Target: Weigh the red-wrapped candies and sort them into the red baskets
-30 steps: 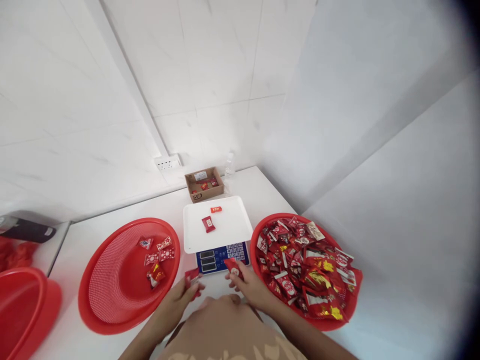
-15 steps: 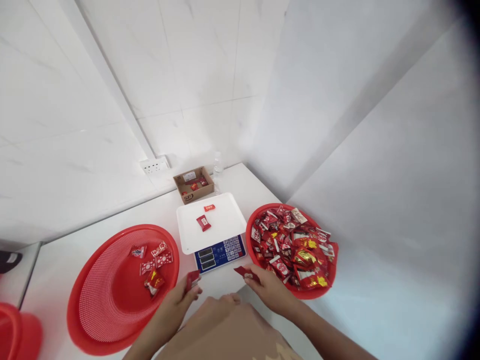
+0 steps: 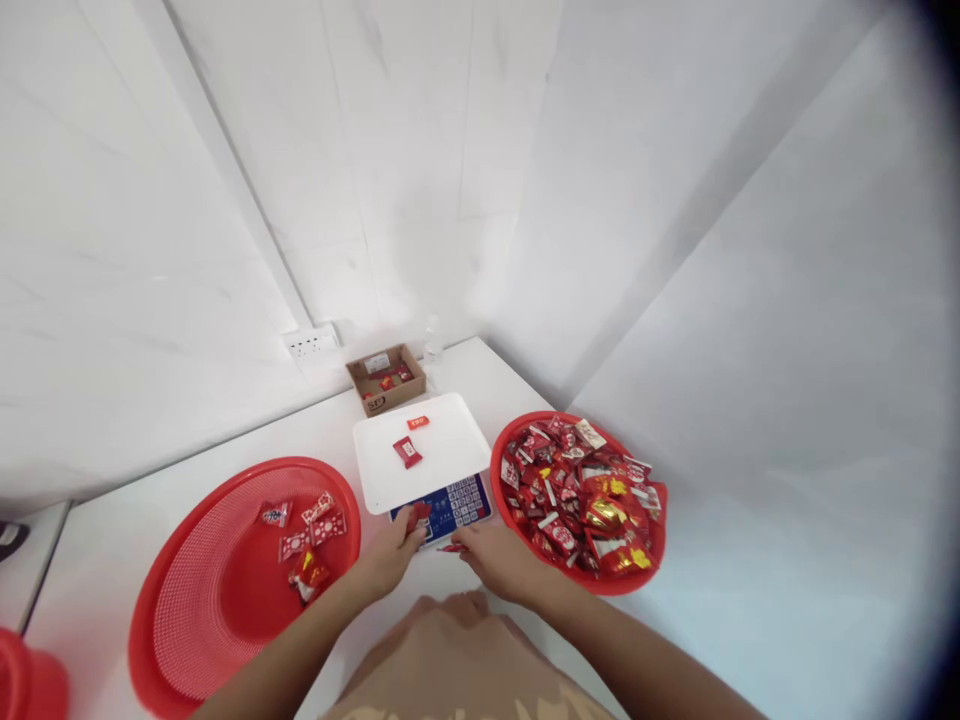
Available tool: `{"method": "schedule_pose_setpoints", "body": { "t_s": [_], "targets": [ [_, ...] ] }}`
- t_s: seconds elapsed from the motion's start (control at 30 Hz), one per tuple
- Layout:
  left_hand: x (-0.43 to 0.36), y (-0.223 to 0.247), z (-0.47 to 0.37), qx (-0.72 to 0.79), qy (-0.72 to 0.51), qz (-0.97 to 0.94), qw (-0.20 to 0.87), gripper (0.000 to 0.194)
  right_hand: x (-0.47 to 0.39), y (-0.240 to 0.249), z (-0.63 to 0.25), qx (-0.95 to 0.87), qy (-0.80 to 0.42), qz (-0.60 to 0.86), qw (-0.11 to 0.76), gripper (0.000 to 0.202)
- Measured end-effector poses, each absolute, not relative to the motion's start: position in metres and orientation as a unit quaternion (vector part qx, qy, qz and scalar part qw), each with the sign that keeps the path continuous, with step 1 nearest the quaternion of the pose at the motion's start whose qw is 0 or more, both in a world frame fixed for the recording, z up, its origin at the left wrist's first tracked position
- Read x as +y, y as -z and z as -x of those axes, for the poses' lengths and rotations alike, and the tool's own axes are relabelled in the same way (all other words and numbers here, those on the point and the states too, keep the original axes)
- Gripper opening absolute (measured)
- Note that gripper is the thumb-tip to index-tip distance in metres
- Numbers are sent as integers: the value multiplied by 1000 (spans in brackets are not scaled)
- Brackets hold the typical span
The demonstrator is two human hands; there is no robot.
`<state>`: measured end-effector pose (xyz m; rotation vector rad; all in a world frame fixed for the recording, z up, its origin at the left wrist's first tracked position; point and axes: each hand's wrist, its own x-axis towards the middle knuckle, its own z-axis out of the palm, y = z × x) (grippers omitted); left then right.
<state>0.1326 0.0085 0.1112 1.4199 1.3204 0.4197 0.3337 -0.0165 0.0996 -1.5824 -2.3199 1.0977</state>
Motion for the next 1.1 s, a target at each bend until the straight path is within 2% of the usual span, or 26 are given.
{"method": "schedule_pose_setpoints", "body": {
  "t_s": [0.1,0.2,0.33,0.43,0.53,0.6,0.73,0.83,0.9,1.0,1.1],
  "targets": [
    [14,-116,-137,531,-156,-654,516,21,-10,-105,-334,-845,-294,447,-25,20],
    [2,-129,-129,522,-146,-654,528,22,-15,-132,-345,-875,-261,401,-72,18],
    [-18,-139,-122,485,-96,-676,546,20,-27,-170,-355,-897,-249,355,-92,22],
    [-19,-136,-127,453,-60,-713,532,15,-24,-175,-350,-907,-267,315,-85,19],
    [-6,-123,-133,448,-76,-721,523,13,-8,-156,-336,-893,-285,344,-46,17],
    [6,-111,-133,480,-108,-682,541,16,5,-137,-327,-851,-325,411,15,17],
    [29,-93,-131,535,-170,-500,660,31,25,-95,-311,-688,-457,536,175,13],
    [41,-88,-132,493,-223,-404,738,46,33,-75,-299,-552,-578,545,254,15],
    [44,-87,-133,470,-252,-373,760,49,36,-72,-291,-482,-631,538,282,20],
    [42,-87,-131,461,-277,-309,784,38,38,-77,-281,-414,-664,539,312,26],
    [38,-87,-121,459,-256,-255,811,31,37,-83,-271,-393,-685,538,296,27]
  ]
}}
